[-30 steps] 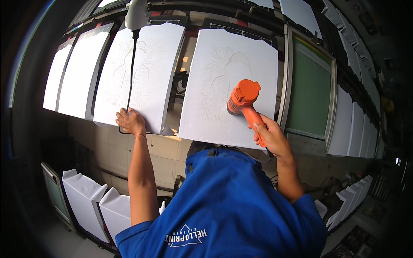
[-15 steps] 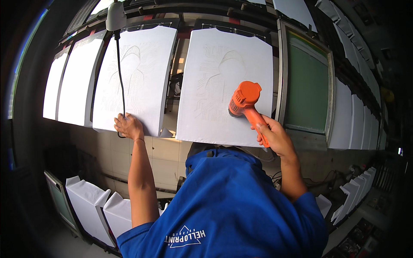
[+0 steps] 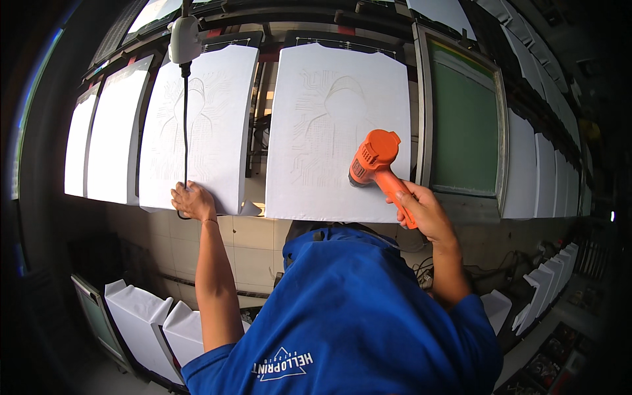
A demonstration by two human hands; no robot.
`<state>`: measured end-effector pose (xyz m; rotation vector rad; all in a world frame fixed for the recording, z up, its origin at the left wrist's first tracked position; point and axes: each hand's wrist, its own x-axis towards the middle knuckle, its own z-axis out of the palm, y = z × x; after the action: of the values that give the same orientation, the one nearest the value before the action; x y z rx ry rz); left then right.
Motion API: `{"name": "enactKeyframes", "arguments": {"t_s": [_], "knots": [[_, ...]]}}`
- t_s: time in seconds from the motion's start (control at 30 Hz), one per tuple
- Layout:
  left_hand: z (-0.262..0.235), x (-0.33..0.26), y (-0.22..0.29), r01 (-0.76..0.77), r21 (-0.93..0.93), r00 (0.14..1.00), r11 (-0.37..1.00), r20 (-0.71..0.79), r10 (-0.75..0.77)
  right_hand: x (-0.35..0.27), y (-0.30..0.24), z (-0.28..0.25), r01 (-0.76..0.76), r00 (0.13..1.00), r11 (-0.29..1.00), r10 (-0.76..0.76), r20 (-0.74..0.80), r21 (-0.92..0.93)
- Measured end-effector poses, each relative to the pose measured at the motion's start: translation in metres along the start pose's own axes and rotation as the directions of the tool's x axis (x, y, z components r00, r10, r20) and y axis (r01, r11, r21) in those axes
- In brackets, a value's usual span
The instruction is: The person uses a heat gun to apply heat to white t-shirts laid out on a drying rack. They move the heat gun across the surface of the shirts while occasionally touching the fabric with their other hand.
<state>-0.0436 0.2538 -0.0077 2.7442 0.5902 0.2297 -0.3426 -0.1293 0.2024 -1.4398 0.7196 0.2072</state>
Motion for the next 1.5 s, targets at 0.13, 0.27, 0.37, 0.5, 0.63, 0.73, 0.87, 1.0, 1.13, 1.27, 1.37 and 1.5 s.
{"name": "enactKeyframes", "arguments": {"t_s": [0.13, 0.27, 0.37, 0.5, 0.63, 0.73, 0.87, 1.0, 1.13, 1.27, 1.37, 1.5], "knots": [[-0.001, 0.0, 0.002, -0.003, -0.001, 1.0, 1.0, 0.005, 0.003, -0.005, -0.002, -0.002, 0.005, 0.996, 1.0, -0.008, -0.092, -0.028], [0.001, 0.001, -0.002, -0.029, 0.012, 1.0, 1.0, -0.005, 0.029, 0.01, 0.005, -0.005, 0.079, 0.978, 0.997, -0.082, -0.192, -0.023], [-0.006, -0.004, 0.006, -0.021, 0.024, 1.0, 0.999, 0.011, 0.021, 0.0, 0.007, -0.009, 0.04, 0.988, 0.999, -0.04, -0.152, 0.001], [0.002, 0.001, -0.003, -0.027, 0.0, 0.999, 1.0, -0.031, 0.027, -0.021, -0.005, -0.018, -0.07, 0.995, 0.996, 0.067, -0.076, -0.048], [0.01, 0.006, -0.009, -0.053, 0.001, 0.997, 0.999, -0.055, 0.053, -0.002, 0.003, -0.017, 0.026, 0.98, 0.999, -0.029, -0.199, -0.019], [0.009, 0.005, -0.009, -0.066, 0.012, 0.996, 0.998, -0.058, 0.066, 0.005, 0.003, -0.017, 0.068, 0.975, 0.998, -0.068, -0.211, -0.008], [0.005, 0.0, -0.004, -0.067, 0.034, 0.993, 0.997, -0.096, 0.07, -0.014, 0.011, -0.021, 0.0, 0.99, 1.0, 0.002, -0.143, 0.016], [0.014, 0.006, -0.016, -0.085, 0.007, 0.992, 0.996, -0.095, 0.085, -0.031, 0.007, -0.025, -0.065, 0.993, 0.998, 0.062, -0.104, -0.023], [0.009, 0.003, -0.007, -0.081, 0.012, 0.993, 0.997, -0.085, 0.082, -0.018, 0.013, -0.023, 0.039, 0.982, 0.999, -0.033, -0.187, 0.03], [0.003, -0.001, -0.001, -0.095, 0.046, 0.988, 0.994, -0.12, 0.1, -0.023, 0.018, -0.03, 0.031, 0.981, 0.999, -0.028, -0.193, 0.016], [0.003, -0.001, -0.005, -0.096, 0.048, 0.987, 0.994, -0.121, 0.101, -0.044, 0.015, -0.037, -0.052, 0.983, 0.999, 0.051, -0.177, -0.002], [0.009, 0.003, -0.008, -0.091, 0.058, 0.986, 0.994, -0.137, 0.098, -0.046, 0.014, -0.037, -0.048, 0.979, 0.999, 0.047, -0.197, 0.001]]}}
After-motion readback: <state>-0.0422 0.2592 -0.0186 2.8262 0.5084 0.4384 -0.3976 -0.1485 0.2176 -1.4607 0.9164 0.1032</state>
